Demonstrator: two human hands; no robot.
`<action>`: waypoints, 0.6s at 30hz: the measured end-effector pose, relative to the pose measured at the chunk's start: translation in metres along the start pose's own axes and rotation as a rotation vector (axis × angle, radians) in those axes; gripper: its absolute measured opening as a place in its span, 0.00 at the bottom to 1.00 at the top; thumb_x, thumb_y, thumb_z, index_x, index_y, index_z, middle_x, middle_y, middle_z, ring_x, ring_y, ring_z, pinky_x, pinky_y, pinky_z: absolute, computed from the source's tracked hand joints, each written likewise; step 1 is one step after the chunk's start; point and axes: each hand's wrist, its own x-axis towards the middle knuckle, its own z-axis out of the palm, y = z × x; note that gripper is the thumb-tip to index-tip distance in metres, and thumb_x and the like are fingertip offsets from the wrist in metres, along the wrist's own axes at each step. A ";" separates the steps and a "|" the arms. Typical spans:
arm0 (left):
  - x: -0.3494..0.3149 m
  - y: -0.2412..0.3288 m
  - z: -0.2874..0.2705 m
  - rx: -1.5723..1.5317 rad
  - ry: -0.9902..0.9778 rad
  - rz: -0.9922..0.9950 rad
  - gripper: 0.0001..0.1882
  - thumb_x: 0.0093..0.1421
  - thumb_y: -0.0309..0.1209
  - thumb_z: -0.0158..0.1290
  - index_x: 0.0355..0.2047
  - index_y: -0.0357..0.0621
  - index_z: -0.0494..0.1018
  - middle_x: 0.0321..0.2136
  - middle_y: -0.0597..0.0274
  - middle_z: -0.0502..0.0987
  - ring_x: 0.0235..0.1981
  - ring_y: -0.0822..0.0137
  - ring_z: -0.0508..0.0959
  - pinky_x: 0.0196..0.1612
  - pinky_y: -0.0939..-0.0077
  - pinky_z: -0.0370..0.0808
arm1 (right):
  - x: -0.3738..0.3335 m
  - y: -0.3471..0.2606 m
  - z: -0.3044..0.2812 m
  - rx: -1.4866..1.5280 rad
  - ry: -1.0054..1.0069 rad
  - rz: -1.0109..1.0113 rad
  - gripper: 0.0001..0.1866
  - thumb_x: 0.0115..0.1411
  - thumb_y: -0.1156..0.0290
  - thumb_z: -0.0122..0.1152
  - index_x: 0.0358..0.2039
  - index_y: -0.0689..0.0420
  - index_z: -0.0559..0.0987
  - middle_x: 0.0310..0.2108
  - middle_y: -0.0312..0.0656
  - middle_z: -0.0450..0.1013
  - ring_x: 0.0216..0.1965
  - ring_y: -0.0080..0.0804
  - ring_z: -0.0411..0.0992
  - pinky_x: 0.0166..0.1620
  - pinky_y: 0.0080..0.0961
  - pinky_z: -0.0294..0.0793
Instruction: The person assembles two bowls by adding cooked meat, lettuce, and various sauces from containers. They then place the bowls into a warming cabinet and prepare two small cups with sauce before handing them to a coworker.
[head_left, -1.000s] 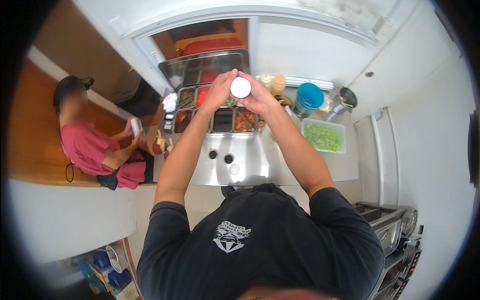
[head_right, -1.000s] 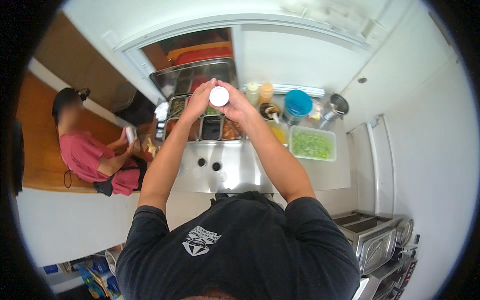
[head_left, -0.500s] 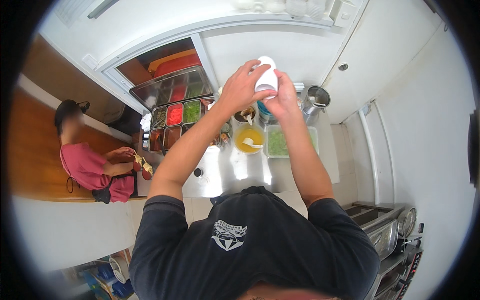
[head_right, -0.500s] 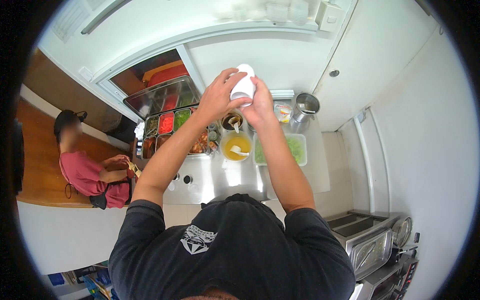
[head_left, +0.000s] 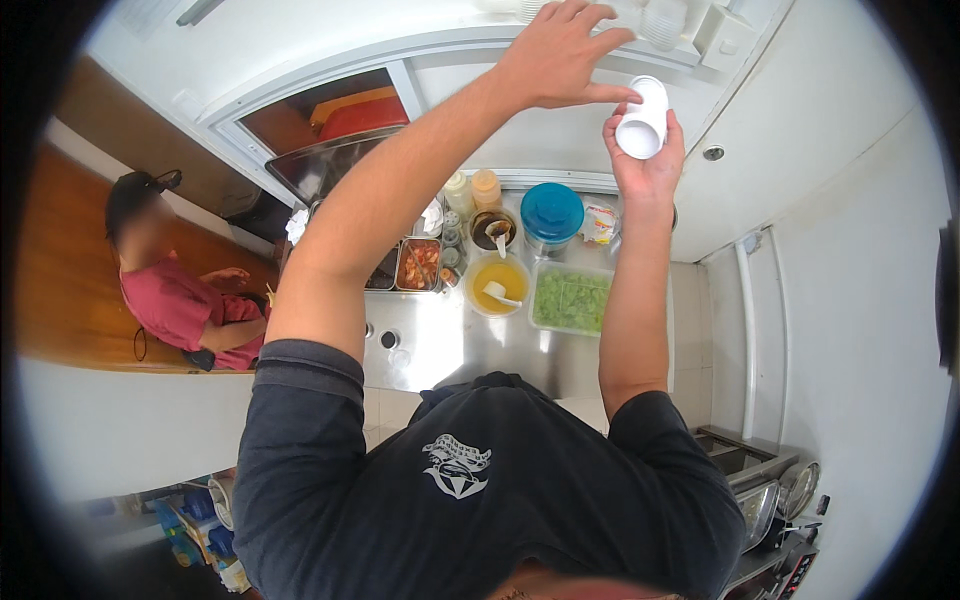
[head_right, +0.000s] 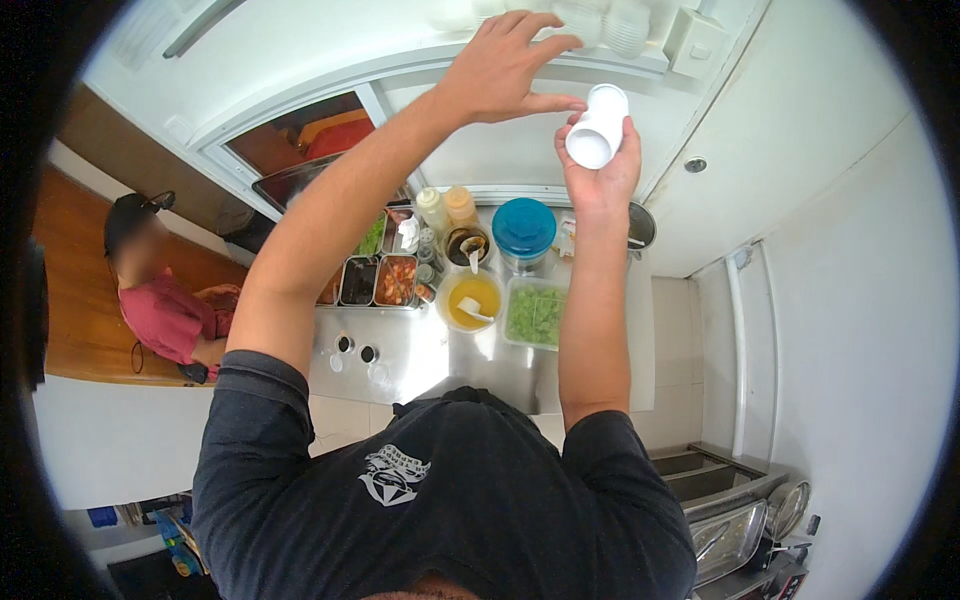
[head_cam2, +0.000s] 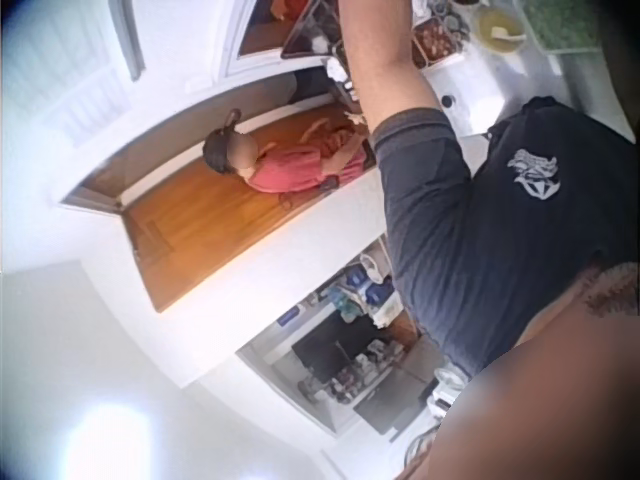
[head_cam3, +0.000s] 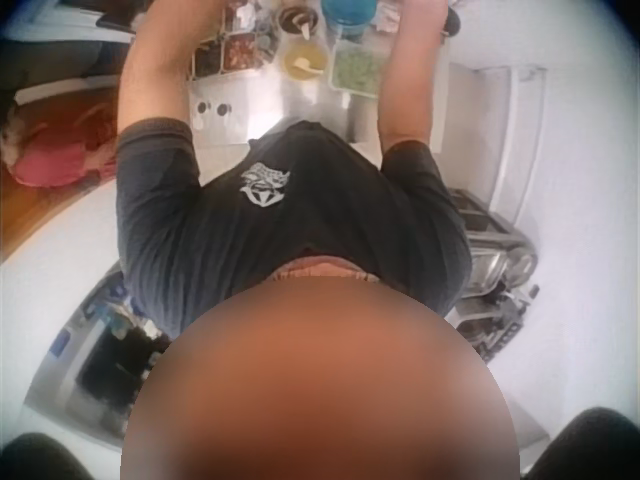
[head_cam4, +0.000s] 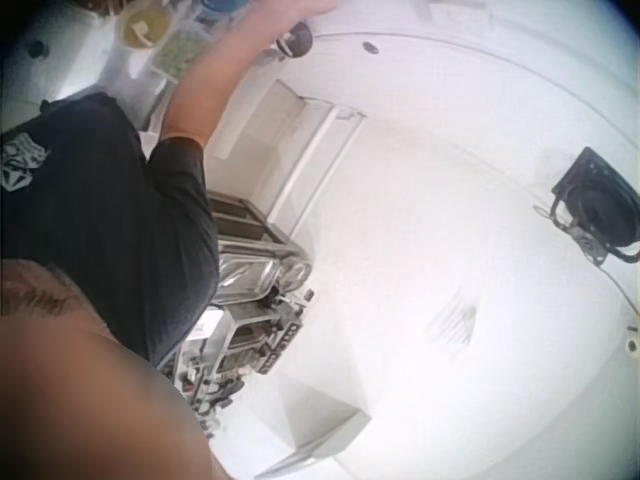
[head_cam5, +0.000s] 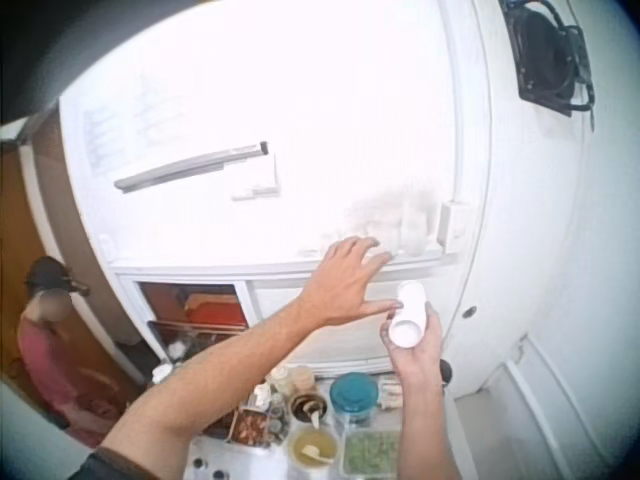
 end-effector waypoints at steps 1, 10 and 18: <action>0.009 0.000 0.003 -0.059 -0.034 -0.024 0.31 0.55 0.49 0.58 0.57 0.53 0.68 0.52 0.48 0.71 0.54 0.51 0.69 0.54 0.55 0.66 | 0.003 -0.007 -0.003 0.001 0.021 -0.017 0.21 0.68 0.56 0.42 0.53 0.57 0.68 0.42 0.48 0.70 0.39 0.41 0.70 0.40 0.39 0.72; 0.065 -0.017 0.093 0.301 -0.149 -0.028 0.29 0.57 0.39 0.55 0.59 0.53 0.66 0.53 0.47 0.70 0.54 0.50 0.69 0.55 0.53 0.65 | -0.003 -0.057 -0.032 0.001 -0.050 -0.125 0.24 0.67 0.58 0.44 0.56 0.63 0.66 0.45 0.54 0.69 0.42 0.42 0.70 0.42 0.38 0.74; 0.090 -0.010 0.145 0.323 -0.285 -0.048 0.30 0.61 0.40 0.55 0.63 0.77 0.62 0.46 0.57 0.76 0.48 0.59 0.75 0.49 0.58 0.68 | -0.006 -0.071 -0.046 -0.067 0.099 -0.178 0.23 0.67 0.54 0.45 0.54 0.58 0.68 0.40 0.48 0.72 0.38 0.39 0.71 0.37 0.37 0.73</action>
